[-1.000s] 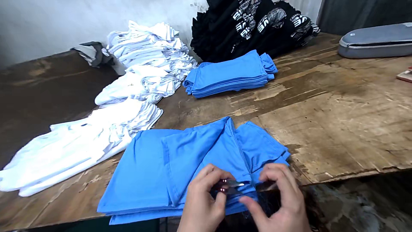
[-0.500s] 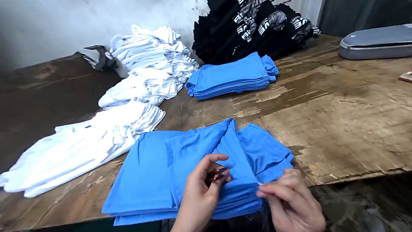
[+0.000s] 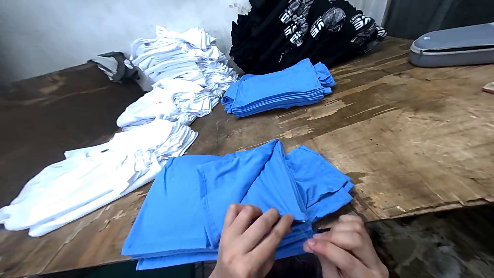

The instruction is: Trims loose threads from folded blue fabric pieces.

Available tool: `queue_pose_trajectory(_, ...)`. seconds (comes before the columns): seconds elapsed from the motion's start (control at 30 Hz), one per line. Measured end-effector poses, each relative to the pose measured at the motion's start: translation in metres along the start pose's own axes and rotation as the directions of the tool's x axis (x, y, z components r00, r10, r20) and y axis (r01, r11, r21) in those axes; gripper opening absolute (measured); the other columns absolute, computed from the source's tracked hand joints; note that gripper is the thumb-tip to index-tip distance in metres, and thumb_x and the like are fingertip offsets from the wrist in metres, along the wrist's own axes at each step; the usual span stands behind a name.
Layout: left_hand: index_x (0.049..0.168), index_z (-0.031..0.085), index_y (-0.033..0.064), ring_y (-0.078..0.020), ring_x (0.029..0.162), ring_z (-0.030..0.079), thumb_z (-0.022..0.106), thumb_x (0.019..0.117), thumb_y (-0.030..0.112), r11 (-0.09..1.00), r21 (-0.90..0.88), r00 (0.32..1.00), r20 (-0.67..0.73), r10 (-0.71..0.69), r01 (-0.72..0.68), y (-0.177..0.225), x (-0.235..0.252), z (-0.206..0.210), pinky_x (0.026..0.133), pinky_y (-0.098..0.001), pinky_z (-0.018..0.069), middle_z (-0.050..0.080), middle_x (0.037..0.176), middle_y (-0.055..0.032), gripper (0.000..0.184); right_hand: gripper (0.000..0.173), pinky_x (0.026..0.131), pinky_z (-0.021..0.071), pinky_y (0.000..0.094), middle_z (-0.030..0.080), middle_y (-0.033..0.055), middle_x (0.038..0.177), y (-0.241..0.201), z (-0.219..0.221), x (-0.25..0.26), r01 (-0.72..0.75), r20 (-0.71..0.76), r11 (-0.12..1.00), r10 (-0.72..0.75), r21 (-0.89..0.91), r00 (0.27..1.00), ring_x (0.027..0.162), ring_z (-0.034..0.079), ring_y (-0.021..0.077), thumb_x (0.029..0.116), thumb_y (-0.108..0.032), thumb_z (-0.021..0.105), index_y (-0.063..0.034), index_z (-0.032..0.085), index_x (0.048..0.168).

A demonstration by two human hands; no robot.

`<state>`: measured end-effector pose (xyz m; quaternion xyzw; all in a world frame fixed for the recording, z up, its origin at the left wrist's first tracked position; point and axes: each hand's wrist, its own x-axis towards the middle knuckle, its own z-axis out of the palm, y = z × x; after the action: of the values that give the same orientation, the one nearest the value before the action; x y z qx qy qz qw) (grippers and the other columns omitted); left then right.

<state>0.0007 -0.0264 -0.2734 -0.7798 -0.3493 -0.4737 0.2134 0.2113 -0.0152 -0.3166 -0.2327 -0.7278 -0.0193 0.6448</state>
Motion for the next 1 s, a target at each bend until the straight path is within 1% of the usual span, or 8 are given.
queue_pose_trajectory(0.3,0.114,0.072,0.0250,-0.0144,0.092,0.056,0.065,0.0988,0.020,0.993,0.099,0.998,0.012,0.062,-0.063,-0.001,-0.002,0.000,0.089,-0.0364,0.0368,0.069,0.103,0.0040,0.018,0.006,0.098,0.0451,0.0247,0.060,-0.0072,0.092,-0.003,-0.004,0.001,-0.072,0.009,0.990,0.072,0.119,0.997,0.094,0.058,0.0033,0.0978,-0.026,0.071,-0.0200,0.070,0.096)
queue_pose_trajectory(0.47,0.117,0.072,0.0253,-0.0104,0.090,0.062,0.070,0.0942,0.049,0.971,-0.048,0.960,0.167,-0.225,0.236,-0.007,0.008,-0.003,0.082,-0.0348,0.0490,0.066,0.097,0.0033,0.033,0.025,0.092,0.0556,0.0226,0.062,-0.0012,0.113,0.006,-0.004,0.006,-0.233,0.143,0.960,0.212,0.153,0.967,0.107,0.062,0.0062,0.0918,-0.038,0.077,-0.0199,0.067,0.106)
queue_pose_trajectory(0.53,0.099,0.076,0.0233,-0.0032,0.079,0.062,0.074,0.0900,0.036,0.928,-0.136,0.916,0.262,-0.303,0.346,-0.021,0.010,-0.007,0.072,-0.0250,0.0530,0.066,0.086,0.0077,0.015,0.012,0.085,0.0614,0.0231,0.069,0.0034,0.109,0.015,-0.010,0.012,-0.303,0.257,0.912,0.234,0.277,0.938,0.099,0.069,0.0080,0.0890,-0.019,0.081,-0.0140,0.076,0.098)
queue_pose_trajectory(0.67,0.093,0.074,0.0155,0.0022,0.064,0.057,0.076,0.0866,0.019,0.795,-0.184,0.807,-0.018,-0.590,0.578,-0.049,0.017,-0.038,0.055,-0.0149,0.0473,0.066,0.081,0.0093,0.008,0.005,0.073,0.0620,0.0227,0.073,0.0016,0.099,0.029,-0.061,0.031,-0.440,0.578,0.894,0.317,0.082,0.752,0.084,0.070,0.0059,0.0885,-0.017,0.078,-0.0122,0.077,0.086)
queue_pose_trajectory(0.73,0.107,0.066,0.0034,0.0014,0.071,0.057,0.070,0.0942,0.015,0.715,-0.188,0.661,-0.280,-0.696,0.673,-0.064,0.014,-0.052,0.063,-0.0170,0.0490,0.064,0.087,0.0043,0.018,0.009,0.079,0.0621,0.0371,0.073,0.0027,0.109,0.026,-0.076,0.038,-0.383,0.643,0.906,0.404,-0.182,0.650,0.094,0.071,0.0150,0.0911,-0.024,0.074,-0.0157,0.077,0.093)
queue_pose_trajectory(0.8,0.124,0.054,-0.0030,0.0008,0.080,0.054,0.061,0.1012,0.017,0.667,-0.165,0.544,-0.453,-0.706,0.727,-0.072,0.016,-0.058,0.071,-0.0174,0.0474,0.058,0.102,-0.0006,0.031,0.018,0.087,0.0589,0.0403,0.073,0.0020,0.114,0.017,-0.071,0.041,-0.380,0.545,0.887,0.462,-0.264,0.700,0.103,0.069,0.0163,0.0985,-0.030,0.064,-0.0183,0.078,0.097)
queue_pose_trajectory(0.87,0.127,0.052,-0.0047,-0.0007,0.079,0.054,0.063,0.1002,0.019,0.723,-0.083,0.642,-0.401,-0.654,0.685,-0.055,0.020,-0.052,0.068,-0.0179,0.0457,0.058,0.102,-0.0036,0.037,0.025,0.082,0.0603,0.0305,0.072,0.0023,0.111,0.006,-0.052,0.040,-0.451,0.398,0.871,0.491,-0.197,0.775,0.096,0.069,0.0099,0.1027,-0.033,0.060,-0.0161,0.079,0.099)
queue_pose_trajectory(1.0,0.124,0.071,0.0095,-0.0135,0.091,0.065,0.073,0.0935,0.037,0.830,-0.050,0.827,0.127,-0.547,0.556,0.008,0.024,-0.026,0.072,-0.0300,0.0557,0.068,0.111,-0.0097,0.041,0.020,0.082,0.0592,0.0252,0.071,-0.0018,0.110,0.000,-0.018,0.027,-0.530,0.305,0.843,0.531,-0.091,0.791,0.101,0.067,0.0069,0.0932,-0.039,0.073,-0.0205,0.080,0.093)
